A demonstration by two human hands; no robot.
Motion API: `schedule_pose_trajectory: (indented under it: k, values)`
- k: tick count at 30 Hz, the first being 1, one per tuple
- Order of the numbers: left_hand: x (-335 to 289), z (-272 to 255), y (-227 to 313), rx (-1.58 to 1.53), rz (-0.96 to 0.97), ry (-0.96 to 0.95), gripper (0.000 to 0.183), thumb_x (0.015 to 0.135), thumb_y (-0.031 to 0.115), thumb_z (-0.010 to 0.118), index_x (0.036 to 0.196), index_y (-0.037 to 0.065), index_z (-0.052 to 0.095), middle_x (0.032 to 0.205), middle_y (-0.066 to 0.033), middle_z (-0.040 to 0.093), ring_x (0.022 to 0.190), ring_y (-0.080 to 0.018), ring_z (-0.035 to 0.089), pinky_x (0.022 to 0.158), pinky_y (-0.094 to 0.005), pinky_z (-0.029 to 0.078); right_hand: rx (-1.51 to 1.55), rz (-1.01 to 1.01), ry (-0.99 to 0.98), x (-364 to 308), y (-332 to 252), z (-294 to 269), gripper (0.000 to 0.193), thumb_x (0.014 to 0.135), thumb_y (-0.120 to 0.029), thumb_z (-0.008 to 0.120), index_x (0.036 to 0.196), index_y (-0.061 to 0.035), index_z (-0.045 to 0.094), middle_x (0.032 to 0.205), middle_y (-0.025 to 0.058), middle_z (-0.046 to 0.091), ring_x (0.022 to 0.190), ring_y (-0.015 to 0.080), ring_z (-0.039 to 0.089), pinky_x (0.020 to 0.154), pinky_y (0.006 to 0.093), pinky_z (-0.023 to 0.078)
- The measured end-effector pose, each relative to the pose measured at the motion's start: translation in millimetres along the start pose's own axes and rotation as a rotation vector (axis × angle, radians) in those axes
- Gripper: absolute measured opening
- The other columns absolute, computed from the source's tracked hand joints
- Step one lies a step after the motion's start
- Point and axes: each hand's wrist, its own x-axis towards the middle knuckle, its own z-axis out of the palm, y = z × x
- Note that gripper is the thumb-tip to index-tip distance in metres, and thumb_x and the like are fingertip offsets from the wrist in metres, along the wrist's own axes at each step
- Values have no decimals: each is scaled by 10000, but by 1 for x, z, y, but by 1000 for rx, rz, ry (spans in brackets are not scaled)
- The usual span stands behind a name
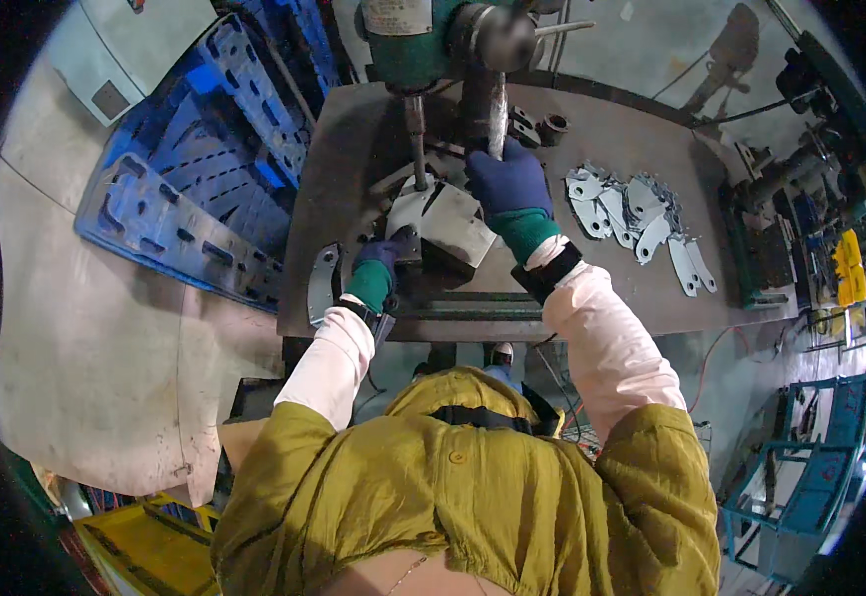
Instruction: Using a drill press to drill holes into flat metal plates in an industrial workshop.
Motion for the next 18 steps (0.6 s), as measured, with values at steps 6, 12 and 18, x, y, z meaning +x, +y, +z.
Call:
schedule_pose_trajectory:
  k: [6,12,18]
  values:
    - [8,3,-5,13,76,32,640,797,590,661,1133,46,689,1194,-230,640,1103,-383,611,950,-430,459,-324,-157,175,16,12,-4,345,830,-316,637,1053,-58,681,791,171,698,736,284,701,690,399,530]
    - [-2,-5,13,79,-53,47,813,757,723,628,1152,14,676,1195,-218,653,1143,-371,598,957,-401,450,-641,-354,360,16,0,-1,311,833,-297,640,1065,-95,689,835,186,694,795,352,690,718,428,542]
    - [-5,1,16,-53,10,92,827,752,708,647,1175,-3,658,1190,-185,668,1102,-348,625,943,-395,453,-682,-446,452,28,10,-2,293,833,-287,639,1076,-129,690,872,181,689,819,371,679,733,462,539]
